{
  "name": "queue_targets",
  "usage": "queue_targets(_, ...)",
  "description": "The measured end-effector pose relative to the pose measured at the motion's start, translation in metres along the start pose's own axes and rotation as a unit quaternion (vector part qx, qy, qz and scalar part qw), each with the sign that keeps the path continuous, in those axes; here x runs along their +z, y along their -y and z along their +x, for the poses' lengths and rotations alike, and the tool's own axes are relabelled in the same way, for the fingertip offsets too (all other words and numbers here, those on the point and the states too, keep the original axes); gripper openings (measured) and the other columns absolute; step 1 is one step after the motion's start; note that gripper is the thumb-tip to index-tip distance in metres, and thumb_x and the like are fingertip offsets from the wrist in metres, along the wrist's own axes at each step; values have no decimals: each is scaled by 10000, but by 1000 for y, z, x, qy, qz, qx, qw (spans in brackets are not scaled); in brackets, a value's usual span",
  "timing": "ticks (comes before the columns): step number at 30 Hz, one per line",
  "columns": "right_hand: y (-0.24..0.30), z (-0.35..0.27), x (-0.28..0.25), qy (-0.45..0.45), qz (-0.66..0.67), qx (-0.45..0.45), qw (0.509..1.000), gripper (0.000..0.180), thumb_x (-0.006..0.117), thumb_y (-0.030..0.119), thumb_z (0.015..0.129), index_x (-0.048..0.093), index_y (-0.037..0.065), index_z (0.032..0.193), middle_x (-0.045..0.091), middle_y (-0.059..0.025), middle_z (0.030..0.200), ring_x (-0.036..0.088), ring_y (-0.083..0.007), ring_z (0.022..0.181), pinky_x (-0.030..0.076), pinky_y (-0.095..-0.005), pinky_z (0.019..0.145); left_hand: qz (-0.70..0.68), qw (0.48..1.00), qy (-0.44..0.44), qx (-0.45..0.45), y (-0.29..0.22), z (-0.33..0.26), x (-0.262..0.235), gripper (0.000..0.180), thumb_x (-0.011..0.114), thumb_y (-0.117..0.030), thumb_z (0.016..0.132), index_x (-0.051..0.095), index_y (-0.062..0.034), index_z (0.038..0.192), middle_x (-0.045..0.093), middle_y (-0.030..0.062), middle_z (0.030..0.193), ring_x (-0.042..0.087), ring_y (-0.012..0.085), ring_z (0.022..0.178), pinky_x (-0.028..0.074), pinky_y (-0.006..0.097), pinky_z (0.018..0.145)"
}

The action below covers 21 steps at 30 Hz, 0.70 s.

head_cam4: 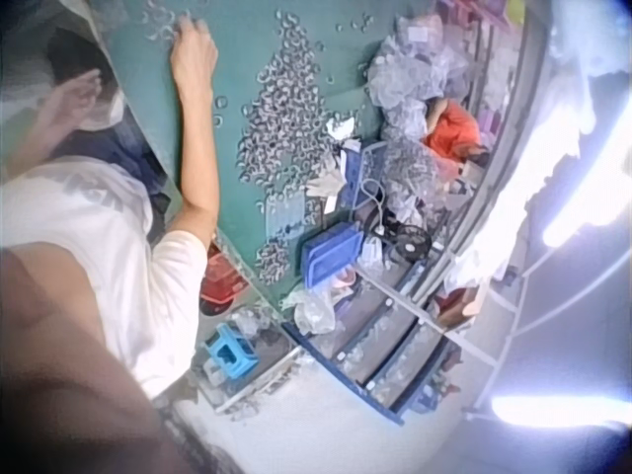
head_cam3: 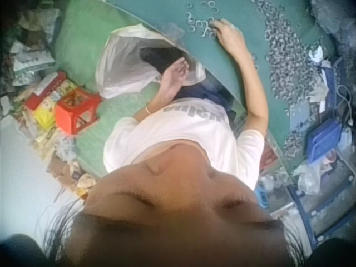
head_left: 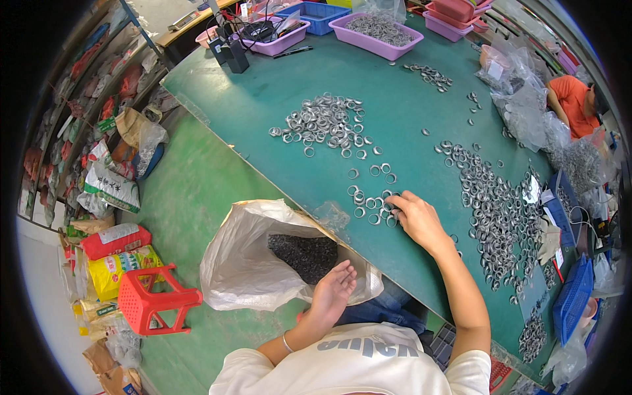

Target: The person sorts metal rings from a large bag onto a green work surface, occasionally writing on a small slip of paper with a red pen.

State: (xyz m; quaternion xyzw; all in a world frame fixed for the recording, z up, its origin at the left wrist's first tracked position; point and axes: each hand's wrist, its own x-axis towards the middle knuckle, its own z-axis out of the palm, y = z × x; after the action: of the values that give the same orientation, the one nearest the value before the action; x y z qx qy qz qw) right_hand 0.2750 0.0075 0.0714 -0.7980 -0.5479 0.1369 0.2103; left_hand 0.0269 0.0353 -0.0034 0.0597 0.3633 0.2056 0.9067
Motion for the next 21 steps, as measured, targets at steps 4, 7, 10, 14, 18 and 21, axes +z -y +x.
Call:
queue_targets(4,-4,1,2,-8,-11,-33,999,245,606,75,837,643,98,1077,589,-128,905,615,-340,886,505,-436,758,6,1000,7,-4,1,0,1,338,551,-54,881,522,-14,1216,581,62,1066,547,193,1036,452,305,899)
queue_targets(7,-8,5,2,-5,-63,-83,995,245,604,72,835,647,98,1074,587,-129,898,617,-328,864,504,-423,755,10,1000,13,-5,1,-1,1,330,551,-56,883,528,-16,1210,582,58,1058,547,190,1032,450,303,898)
queue_targets(10,-14,6,2,-9,-91,-121,988,218,603,72,834,659,91,1044,589,-125,881,617,-318,850,503,-413,752,6,1000,14,-7,1,0,0,324,547,-52,884,535,-19,1206,581,55,1056,547,188,1030,450,301,898)
queue_targets(14,-19,7,3,-39,-17,-132,990,184,619,71,825,671,62,1001,594,-128,838,620,-292,785,503,-402,695,6,1000,12,-9,2,1,1,320,544,-51,884,540,-21,1203,581,54,1054,546,186,1030,452,303,895)
queue_targets(18,-13,5,1,7,195,1,981,170,639,90,837,660,22,991,604,-103,735,585,-176,625,488,-318,597,14,1000,15,-6,1,0,0,313,533,-73,897,540,-23,1205,581,55,1048,551,187,1018,460,314,882)
queue_targets(21,10,-13,6,86,394,42,914,168,643,103,850,647,3,986,608,-74,693,558,-111,611,473,-269,587,-6,1000,30,-7,-2,-3,7,293,523,-100,915,545,-21,1197,584,63,1054,556,188,1018,462,323,879)
